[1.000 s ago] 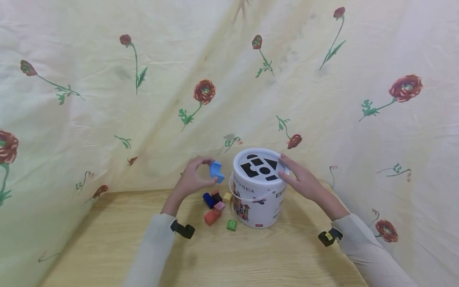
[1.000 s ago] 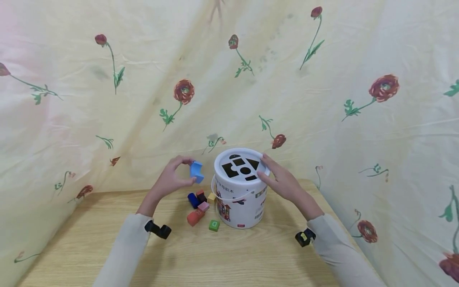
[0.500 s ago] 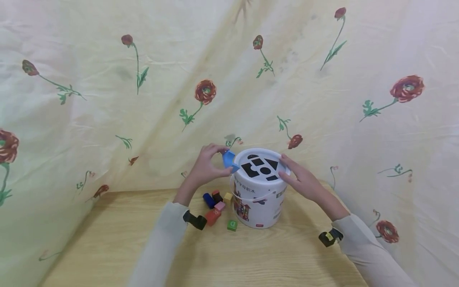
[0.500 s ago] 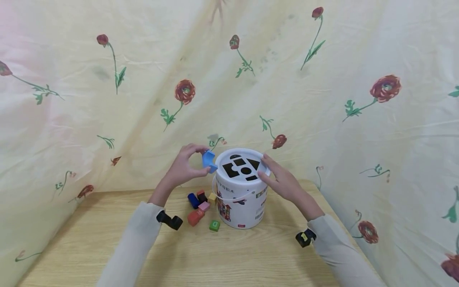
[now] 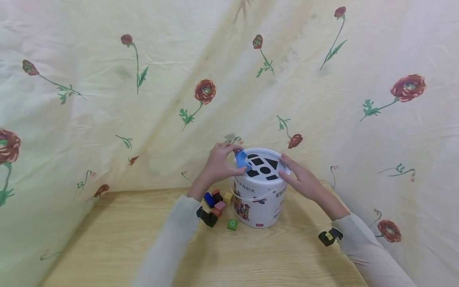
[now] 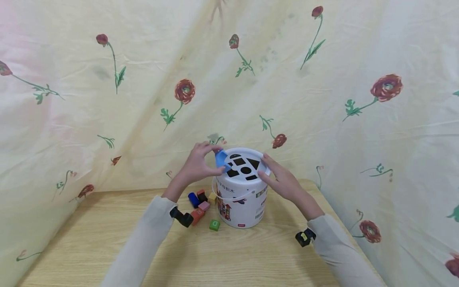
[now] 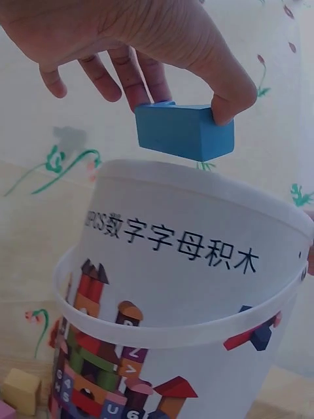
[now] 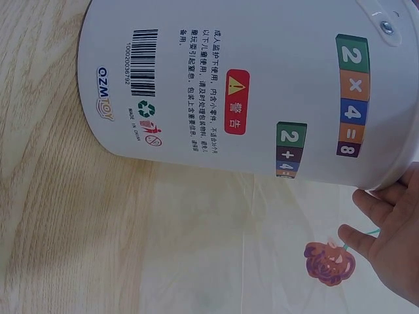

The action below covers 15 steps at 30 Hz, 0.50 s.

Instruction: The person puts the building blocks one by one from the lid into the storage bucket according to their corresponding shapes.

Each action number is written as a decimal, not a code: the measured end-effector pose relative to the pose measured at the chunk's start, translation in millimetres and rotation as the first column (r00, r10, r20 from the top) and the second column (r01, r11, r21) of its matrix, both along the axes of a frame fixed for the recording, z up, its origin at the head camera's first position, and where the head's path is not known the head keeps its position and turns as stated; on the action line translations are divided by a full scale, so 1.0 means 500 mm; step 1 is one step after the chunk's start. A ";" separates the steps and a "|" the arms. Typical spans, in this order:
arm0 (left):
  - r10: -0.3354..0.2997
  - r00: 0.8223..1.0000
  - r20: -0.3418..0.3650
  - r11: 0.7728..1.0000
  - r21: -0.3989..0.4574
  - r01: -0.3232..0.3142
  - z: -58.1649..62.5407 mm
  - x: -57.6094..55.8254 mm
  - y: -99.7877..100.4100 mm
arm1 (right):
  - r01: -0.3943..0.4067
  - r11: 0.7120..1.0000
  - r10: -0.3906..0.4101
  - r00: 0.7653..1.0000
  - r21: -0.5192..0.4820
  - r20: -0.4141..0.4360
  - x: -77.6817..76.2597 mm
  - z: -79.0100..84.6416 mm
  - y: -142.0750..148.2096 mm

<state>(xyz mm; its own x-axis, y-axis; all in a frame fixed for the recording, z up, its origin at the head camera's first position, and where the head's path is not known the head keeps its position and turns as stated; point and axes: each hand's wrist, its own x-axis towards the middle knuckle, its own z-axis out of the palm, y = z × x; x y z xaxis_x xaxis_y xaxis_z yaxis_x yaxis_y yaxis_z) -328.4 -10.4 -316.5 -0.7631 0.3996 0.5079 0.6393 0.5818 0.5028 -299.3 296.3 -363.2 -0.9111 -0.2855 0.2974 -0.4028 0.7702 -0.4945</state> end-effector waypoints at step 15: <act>0.079 0.997 -0.027 0.992 -0.101 -0.081 -0.020 -0.001 0.048 | -0.002 1.000 0.002 1.000 0.003 -0.004 0.001 0.001 0.000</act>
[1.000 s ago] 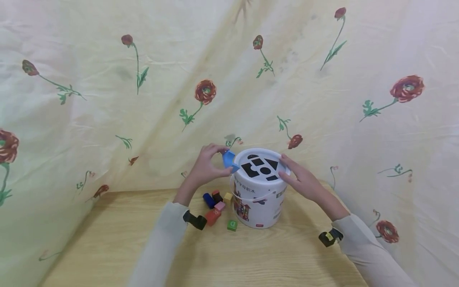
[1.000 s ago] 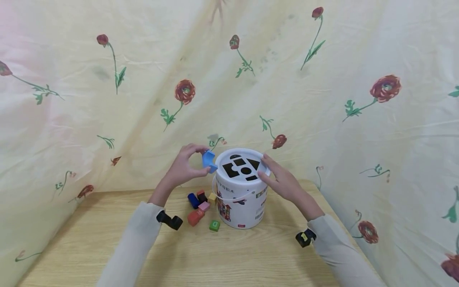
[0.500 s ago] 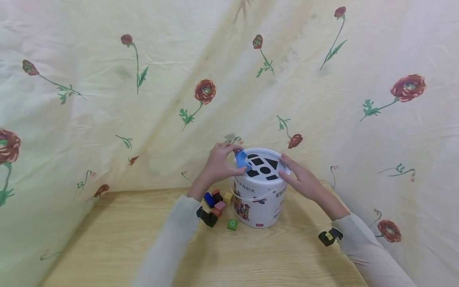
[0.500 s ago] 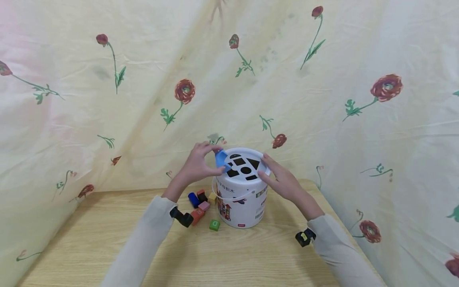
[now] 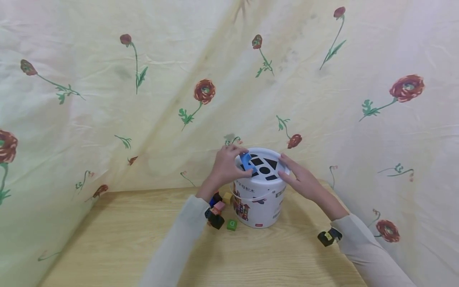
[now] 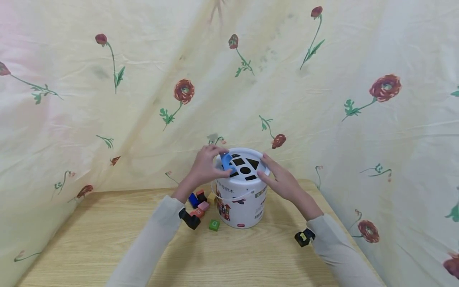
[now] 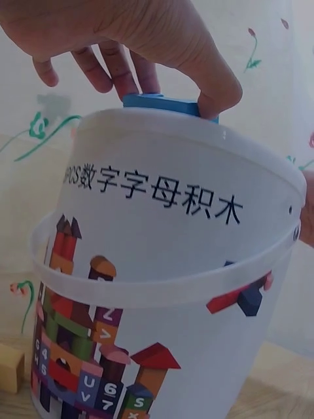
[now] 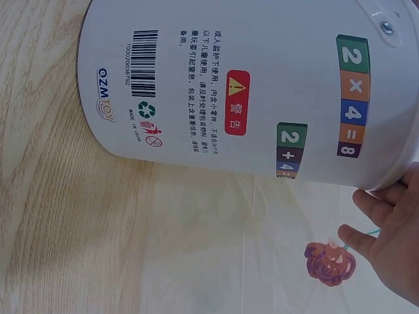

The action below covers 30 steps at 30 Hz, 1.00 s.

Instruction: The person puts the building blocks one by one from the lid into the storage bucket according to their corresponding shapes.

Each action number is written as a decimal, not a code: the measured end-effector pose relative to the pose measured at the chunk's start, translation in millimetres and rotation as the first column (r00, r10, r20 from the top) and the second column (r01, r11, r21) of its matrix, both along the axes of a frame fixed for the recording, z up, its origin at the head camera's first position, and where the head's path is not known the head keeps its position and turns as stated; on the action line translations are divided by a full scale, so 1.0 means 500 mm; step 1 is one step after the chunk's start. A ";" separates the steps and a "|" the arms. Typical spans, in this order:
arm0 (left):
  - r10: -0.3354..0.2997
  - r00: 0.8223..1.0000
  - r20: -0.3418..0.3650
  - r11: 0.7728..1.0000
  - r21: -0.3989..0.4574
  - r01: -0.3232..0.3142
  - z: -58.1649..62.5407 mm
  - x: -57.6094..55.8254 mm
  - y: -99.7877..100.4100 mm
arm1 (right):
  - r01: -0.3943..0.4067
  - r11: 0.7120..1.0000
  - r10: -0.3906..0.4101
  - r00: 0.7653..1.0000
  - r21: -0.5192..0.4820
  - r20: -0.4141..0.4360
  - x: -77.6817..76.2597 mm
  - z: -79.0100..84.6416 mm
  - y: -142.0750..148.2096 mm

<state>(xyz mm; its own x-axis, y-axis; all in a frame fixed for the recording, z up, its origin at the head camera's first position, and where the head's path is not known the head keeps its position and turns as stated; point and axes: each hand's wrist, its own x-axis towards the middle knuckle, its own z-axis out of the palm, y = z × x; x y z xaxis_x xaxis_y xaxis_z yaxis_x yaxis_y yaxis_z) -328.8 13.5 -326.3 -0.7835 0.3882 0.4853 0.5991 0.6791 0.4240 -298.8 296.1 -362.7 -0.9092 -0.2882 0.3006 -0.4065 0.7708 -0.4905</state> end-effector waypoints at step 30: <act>0.002 0.992 0.124 0.994 0.104 -0.015 -0.041 -0.006 0.006 | 0.007 1.000 -0.007 1.000 -0.002 -0.008 0.000 -0.002 0.000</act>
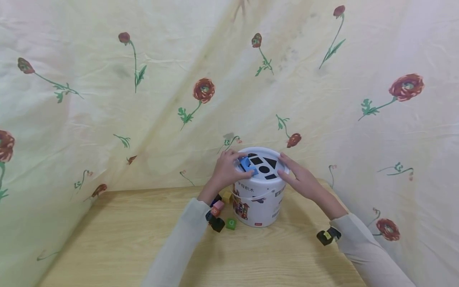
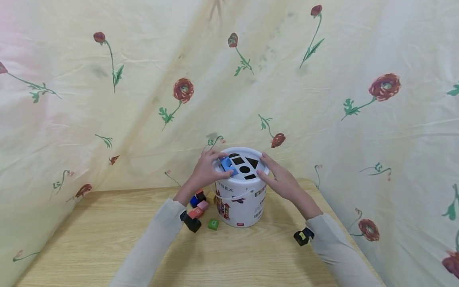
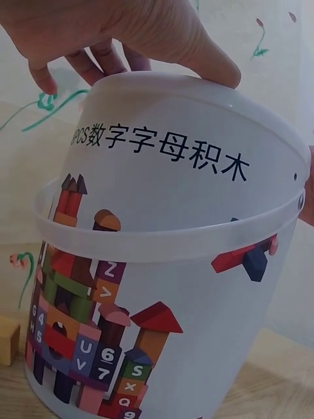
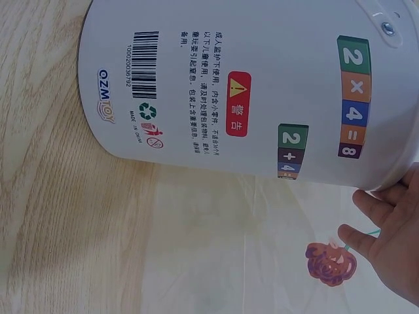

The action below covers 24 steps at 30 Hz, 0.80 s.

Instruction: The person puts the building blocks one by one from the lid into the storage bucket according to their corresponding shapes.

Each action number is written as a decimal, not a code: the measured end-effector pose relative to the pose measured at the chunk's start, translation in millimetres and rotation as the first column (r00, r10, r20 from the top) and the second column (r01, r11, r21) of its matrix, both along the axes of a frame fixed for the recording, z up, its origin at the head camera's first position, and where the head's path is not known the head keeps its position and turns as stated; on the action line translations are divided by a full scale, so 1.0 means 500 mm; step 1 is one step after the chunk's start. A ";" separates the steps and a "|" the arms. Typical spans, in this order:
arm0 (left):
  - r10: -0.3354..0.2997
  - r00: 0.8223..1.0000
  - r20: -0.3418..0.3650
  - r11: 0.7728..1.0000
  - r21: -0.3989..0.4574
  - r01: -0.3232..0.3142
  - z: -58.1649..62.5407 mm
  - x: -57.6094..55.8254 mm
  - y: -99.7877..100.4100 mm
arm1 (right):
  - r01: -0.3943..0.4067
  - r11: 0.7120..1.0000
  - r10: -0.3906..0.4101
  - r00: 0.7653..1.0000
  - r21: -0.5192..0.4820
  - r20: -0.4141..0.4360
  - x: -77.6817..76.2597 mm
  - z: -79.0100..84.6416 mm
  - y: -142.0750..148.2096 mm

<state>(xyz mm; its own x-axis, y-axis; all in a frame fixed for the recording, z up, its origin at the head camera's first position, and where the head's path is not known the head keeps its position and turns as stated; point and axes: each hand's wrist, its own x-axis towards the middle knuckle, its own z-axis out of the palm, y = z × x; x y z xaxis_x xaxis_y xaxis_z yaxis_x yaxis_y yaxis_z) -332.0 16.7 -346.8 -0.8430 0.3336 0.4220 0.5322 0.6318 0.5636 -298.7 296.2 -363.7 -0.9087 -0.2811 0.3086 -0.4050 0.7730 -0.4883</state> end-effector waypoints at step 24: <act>0.005 1.000 -0.015 0.999 0.037 -0.004 -0.019 -0.006 0.005 | 0.000 1.000 0.000 1.000 -0.009 -0.004 -0.004 -0.006 0.001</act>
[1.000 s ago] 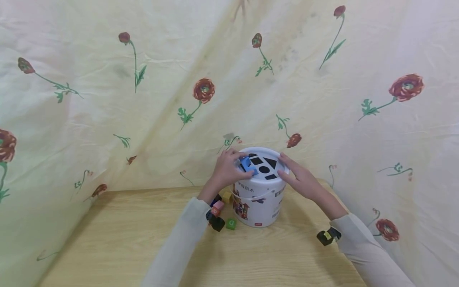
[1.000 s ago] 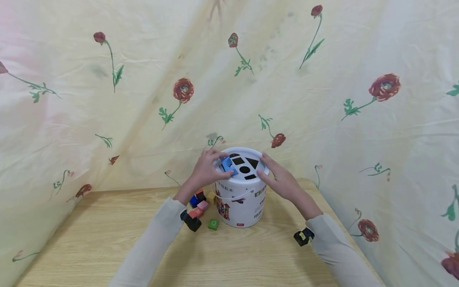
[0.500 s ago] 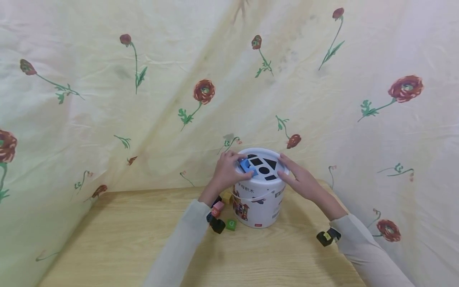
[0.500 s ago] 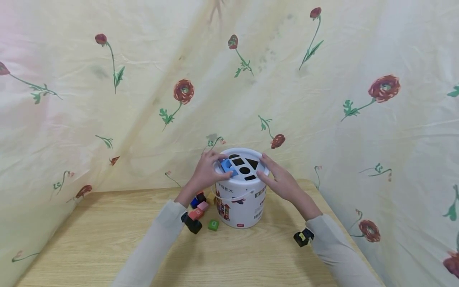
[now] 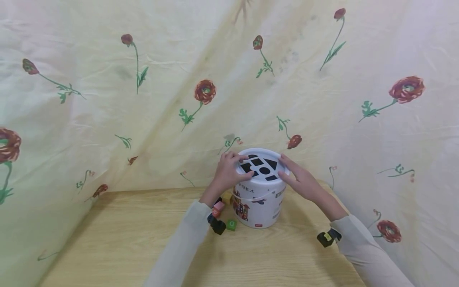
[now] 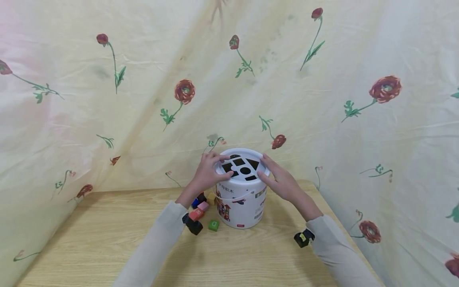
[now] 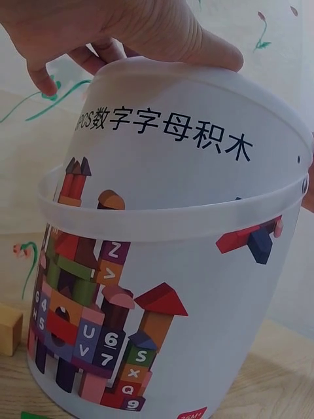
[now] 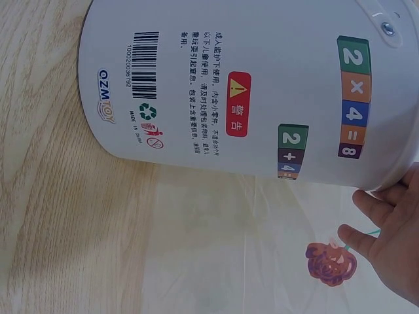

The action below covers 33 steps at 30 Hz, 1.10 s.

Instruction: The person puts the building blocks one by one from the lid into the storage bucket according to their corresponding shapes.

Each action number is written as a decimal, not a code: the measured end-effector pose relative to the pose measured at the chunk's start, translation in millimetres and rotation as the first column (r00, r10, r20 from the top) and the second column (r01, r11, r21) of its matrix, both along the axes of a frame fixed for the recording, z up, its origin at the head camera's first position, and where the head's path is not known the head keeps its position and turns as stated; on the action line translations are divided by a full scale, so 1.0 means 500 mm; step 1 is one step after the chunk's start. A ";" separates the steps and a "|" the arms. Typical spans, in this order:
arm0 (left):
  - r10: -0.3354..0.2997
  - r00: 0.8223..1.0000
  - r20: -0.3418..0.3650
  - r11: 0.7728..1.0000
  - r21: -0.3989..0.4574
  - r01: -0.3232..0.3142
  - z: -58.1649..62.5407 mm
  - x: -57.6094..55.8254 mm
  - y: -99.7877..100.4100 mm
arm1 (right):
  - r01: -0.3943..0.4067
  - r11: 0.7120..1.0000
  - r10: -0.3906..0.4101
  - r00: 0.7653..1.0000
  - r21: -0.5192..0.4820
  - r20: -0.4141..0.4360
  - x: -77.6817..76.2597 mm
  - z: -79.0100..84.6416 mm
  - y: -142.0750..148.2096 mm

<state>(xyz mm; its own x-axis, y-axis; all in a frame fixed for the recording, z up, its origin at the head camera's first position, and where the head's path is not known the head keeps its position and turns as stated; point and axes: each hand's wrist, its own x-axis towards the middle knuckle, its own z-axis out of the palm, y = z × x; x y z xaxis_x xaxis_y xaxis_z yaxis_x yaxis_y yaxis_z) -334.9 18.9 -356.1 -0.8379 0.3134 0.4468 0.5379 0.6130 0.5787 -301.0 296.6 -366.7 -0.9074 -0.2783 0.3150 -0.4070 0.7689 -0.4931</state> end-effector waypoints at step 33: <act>-0.019 1.000 -0.006 0.992 0.127 0.020 -0.015 0.013 0.000 | -0.020 1.000 0.020 1.000 -0.020 -0.004 0.000 -0.001 0.000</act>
<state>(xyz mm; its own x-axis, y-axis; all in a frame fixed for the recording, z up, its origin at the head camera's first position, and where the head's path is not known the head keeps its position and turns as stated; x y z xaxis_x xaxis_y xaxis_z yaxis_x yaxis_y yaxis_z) -328.5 19.1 -363.8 -0.8301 0.2705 0.4876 0.5518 0.5241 0.6487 -301.1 296.6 -367.0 -0.9003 -0.2904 0.3243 -0.4245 0.7504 -0.5066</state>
